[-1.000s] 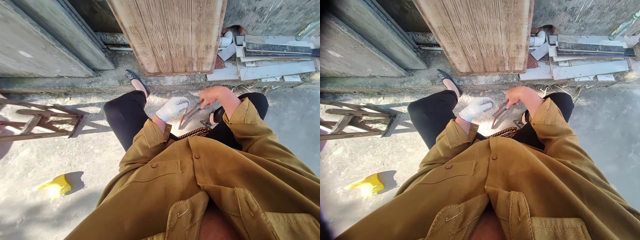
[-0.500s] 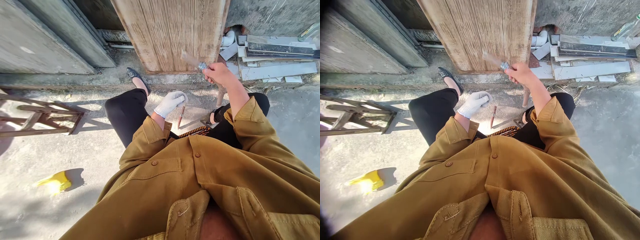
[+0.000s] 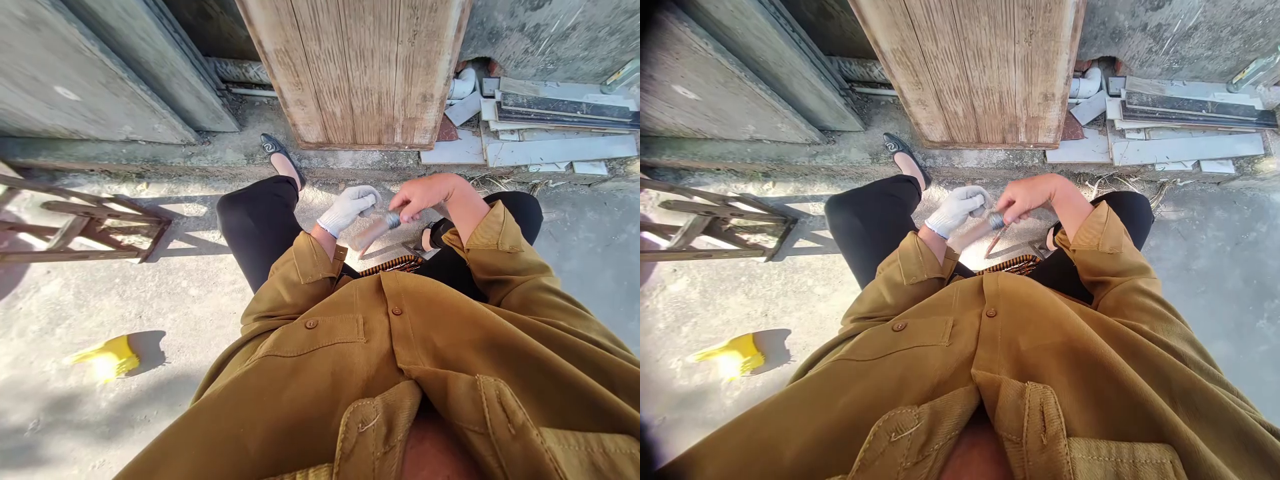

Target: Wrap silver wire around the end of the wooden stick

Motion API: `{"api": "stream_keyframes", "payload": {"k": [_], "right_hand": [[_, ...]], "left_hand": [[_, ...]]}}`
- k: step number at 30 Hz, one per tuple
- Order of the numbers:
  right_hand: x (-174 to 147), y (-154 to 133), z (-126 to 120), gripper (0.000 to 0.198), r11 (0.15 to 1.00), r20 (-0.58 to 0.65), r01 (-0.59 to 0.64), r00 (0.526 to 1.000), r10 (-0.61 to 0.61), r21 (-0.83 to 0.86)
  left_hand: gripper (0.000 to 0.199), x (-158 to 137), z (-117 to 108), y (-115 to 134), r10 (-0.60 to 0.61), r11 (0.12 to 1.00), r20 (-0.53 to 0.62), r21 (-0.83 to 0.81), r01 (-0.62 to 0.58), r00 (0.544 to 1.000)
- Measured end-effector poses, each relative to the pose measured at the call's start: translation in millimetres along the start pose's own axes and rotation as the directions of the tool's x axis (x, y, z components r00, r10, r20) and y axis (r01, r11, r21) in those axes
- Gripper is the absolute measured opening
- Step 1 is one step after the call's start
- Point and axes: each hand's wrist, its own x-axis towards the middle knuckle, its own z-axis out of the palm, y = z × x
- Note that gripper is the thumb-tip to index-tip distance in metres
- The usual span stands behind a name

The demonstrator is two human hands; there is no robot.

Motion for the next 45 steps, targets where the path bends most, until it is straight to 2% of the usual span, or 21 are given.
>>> {"api": "stream_keyframes", "payload": {"k": [2, 3, 6, 8, 10, 12, 14, 17, 21, 24, 26, 28, 29, 31, 32, 34, 37, 39, 41, 43, 45], "right_hand": [[-7.5, 4.9, -13.3, 0.035, 0.997, -0.083, 0.017, 0.997, -0.012, 0.069], [-9.6, 9.7, -19.0, 0.037, 0.976, -0.248, 0.051, 0.969, 0.003, 0.212], [-7.3, 29.1, -27.9, 0.036, 0.844, -0.565, 0.167, 0.804, 0.182, 0.51], [-0.6, 41.7, -27.7, 0.035, 0.824, -0.62, 0.121, 0.72, 0.311, 0.554], [6.1, 50.3, -25.4, 0.033, 0.886, -0.628, -0.043, 0.69, 0.361, 0.462], [10.6, 52.9, -22.7, 0.026, 0.943, -0.605, -0.238, 0.724, 0.332, 0.233], [13.2, 49.5, -19.6, 0.023, 0.92, -0.5, -0.387, 0.81, 0.306, -0.063], [17.8, 36.9, -10.6, 0.025, 0.87, -0.14, -0.384, 0.923, 0.358, -0.309], [28.5, 20.0, 10.3, 0.023, 0.901, 0.304, -0.216, 0.89, 0.34, -0.377], [30.3, 13.4, 19.2, 0.022, 0.941, 0.437, -0.125, 0.861, 0.261, -0.315], [24.5, 10.9, 16.7, 0.019, 0.982, 0.501, -0.042, 0.856, 0.129, -0.182], [14.6, 9.1, 8.8, 0.017, 0.999, 0.463, 0.048, 0.885, -0.044, 0.004], [9.3, 8.6, 4.1, 0.018, 0.993, 0.373, 0.078, 0.922, -0.106, 0.09], [0.9, 9.3, -4.6, 0.024, 0.966, 0.079, 0.109, 0.988, -0.13, 0.233], [-1.4, 10.8, -8.0, 0.028, 0.95, -0.086, 0.12, 0.991, -0.1, 0.289], [-1.6, 16.5, -12.5, 0.034, 0.917, -0.347, 0.147, 0.938, -0.01, 0.37], [5.1, 28.3, -15.9, 0.037, 0.92, -0.533, 0.099, 0.836, 0.129, 0.379], [9.5, 34.0, -17.1, 0.032, 0.96, -0.575, -0.053, 0.791, 0.208, 0.275], [11.5, 35.3, -17.0, 0.024, 0.962, -0.554, -0.266, 0.793, 0.253, 0.06], [12.1, 32.3, -14.2, 0.021, 0.892, -0.395, -0.404, 0.867, 0.304, -0.201], [13.0, 27.1, -8.2, 0.019, 0.84, -0.086, -0.364, 0.928, 0.362, -0.403]], "left_hand": [[0.021, 4.8, 3.1, -5.7, -0.02, 0.999, -0.036, -0.03, 0.019, 0.999], [0.02, 6.6, 3.6, -7.7, -0.027, 0.999, -0.026, -0.039, 0.026, 0.999], [0.022, 8.1, 1.1, -8.1, -0.013, 0.998, 0.029, -0.057, 0.015, 0.999], [0.028, 5.7, -2.1, -4.1, 0.015, 0.996, 0.061, -0.083, -0.01, 0.998], [0.036, 1.6, -4.8, 2.0, 0.042, 0.992, 0.096, -0.12, -0.03, 0.994], [0.043, -2.5, -6.4, 8.1, 0.07, 0.986, 0.096, -0.157, -0.054, 0.993], [0.047, -5.4, -7.3, 12.6, 0.103, 0.98, 0.068, -0.178, -0.089, 0.992], [0.045, -6.9, -7.7, 14.4, 0.112, 0.982, 0.034, -0.155, -0.105, 0.993], [0.033, -6.4, -6.2, 12.0, 0.066, 0.994, 0.037, -0.095, -0.062, 0.997], [0.024, -5.0, -5.2, 10.2, 0.052, 0.996, -0.012, -0.071, -0.052, 0.999], [0.02, -2.4, -5.1, 8.6, 0.046, 0.997, -0.059, -0.058, -0.049, 0.997], [0.017, 1.7, -4.5, 5.7, 0.026, 0.999, -0.106, -0.036, -0.03, 0.994], [0.018, 4.0, -3.8, 3.9, 0.008, 0.999, -0.139, -0.032, -0.012, 0.99], [0.021, 7.8, -1.3, 0.1, -0.027, 0.998, -0.182, -0.054, 0.018, 0.983], [0.022, 8.9, 0.4, -1.6, -0.039, 0.997, -0.173, -0.07, 0.027, 0.984], [0.02, 9.5, 3.9, -4.7, -0.043, 0.997, -0.109, -0.075, 0.035, 0.993], [0.016, 7.1, 7.4, -7.3, -0.015, 0.999, 0.017, -0.042, 0.016, 1.0], [0.018, 4.7, 7.2, -6.9, 0.017, 0.998, 0.087, -0.063, -0.012, 0.996], [0.023, 2.1, 5.0, -4.2, 0.059, 0.994, 0.12, -0.098, -0.047, 0.991], [0.025, -0.3, 1.5, 0.3, 0.094, 0.991, 0.104, -0.107, -0.083, 0.99], [0.023, -2.1, -1.7, 5.1, 0.096, 0.993, 0.08, -0.077, -0.089, 0.992]]}}
